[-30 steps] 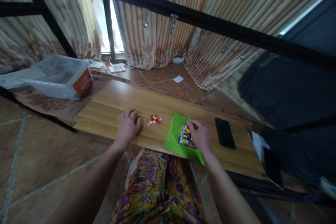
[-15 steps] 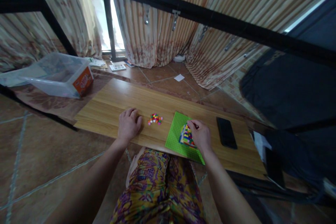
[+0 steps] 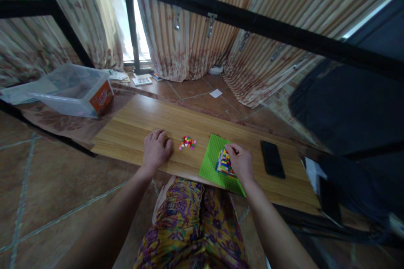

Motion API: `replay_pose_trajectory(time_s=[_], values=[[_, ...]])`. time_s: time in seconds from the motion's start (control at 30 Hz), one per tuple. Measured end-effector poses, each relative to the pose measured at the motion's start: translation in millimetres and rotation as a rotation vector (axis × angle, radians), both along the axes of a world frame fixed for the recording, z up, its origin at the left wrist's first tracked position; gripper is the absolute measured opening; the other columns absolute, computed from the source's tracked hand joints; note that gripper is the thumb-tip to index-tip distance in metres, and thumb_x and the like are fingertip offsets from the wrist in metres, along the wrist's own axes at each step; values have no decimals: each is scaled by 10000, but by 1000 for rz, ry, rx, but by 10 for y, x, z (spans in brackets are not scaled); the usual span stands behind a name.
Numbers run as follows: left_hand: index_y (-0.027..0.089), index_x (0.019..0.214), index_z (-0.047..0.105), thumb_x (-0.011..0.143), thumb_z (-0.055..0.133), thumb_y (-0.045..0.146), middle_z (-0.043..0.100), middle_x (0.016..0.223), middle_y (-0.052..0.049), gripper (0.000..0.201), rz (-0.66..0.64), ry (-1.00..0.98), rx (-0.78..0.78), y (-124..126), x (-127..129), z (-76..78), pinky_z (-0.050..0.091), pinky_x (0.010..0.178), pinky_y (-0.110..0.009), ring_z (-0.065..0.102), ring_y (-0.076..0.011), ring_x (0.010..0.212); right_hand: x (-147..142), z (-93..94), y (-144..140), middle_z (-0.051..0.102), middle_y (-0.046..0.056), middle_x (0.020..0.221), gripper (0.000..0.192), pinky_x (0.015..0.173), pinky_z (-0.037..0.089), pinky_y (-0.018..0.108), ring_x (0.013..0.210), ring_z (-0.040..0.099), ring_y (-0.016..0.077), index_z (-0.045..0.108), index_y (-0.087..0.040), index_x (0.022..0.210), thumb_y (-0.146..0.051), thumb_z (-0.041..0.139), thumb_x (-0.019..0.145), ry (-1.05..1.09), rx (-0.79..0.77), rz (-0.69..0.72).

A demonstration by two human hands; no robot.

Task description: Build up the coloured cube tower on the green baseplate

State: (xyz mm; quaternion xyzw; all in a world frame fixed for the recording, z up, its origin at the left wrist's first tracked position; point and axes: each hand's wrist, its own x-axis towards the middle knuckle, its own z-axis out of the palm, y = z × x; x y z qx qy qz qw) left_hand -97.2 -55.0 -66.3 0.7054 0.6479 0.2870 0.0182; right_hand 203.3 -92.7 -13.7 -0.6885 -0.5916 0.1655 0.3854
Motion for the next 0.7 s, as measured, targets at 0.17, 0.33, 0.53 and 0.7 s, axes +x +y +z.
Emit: replay_pose_trajectory(time_s=[0.17,0.33,0.53,0.7], values=[[115,1176,641,898,494,342,618,1264,-160,388,5,29,22,7,-5,-21,393,1048,-467,530,-325,1176,8,45,-13,722,45,777,377,700,440,293,716,618,181,739,-184,818,-501,537,845,63,-41,5],[125,1166,646,895,500,344,624,1262,-155,377,16,34,21,8,-1,-26,402,1037,-470,537,-327,1169,81,155,-47,739,74,931,440,814,462,315,880,652,204,732,-171,923,-506,446,913,81,85,-65],[139,1156,647,893,501,341,624,1260,-148,362,24,20,10,9,4,-18,402,1032,-469,543,-321,1158,-218,347,-112,721,49,946,270,856,472,326,909,648,194,727,-222,918,-391,517,897,8,201,29],[162,1148,643,892,501,331,620,1256,-141,338,10,3,19,-3,5,-17,397,1034,-471,540,-311,1156,-787,173,-88,707,44,939,186,870,460,330,917,628,198,712,-233,892,-225,527,881,-177,4,297]])
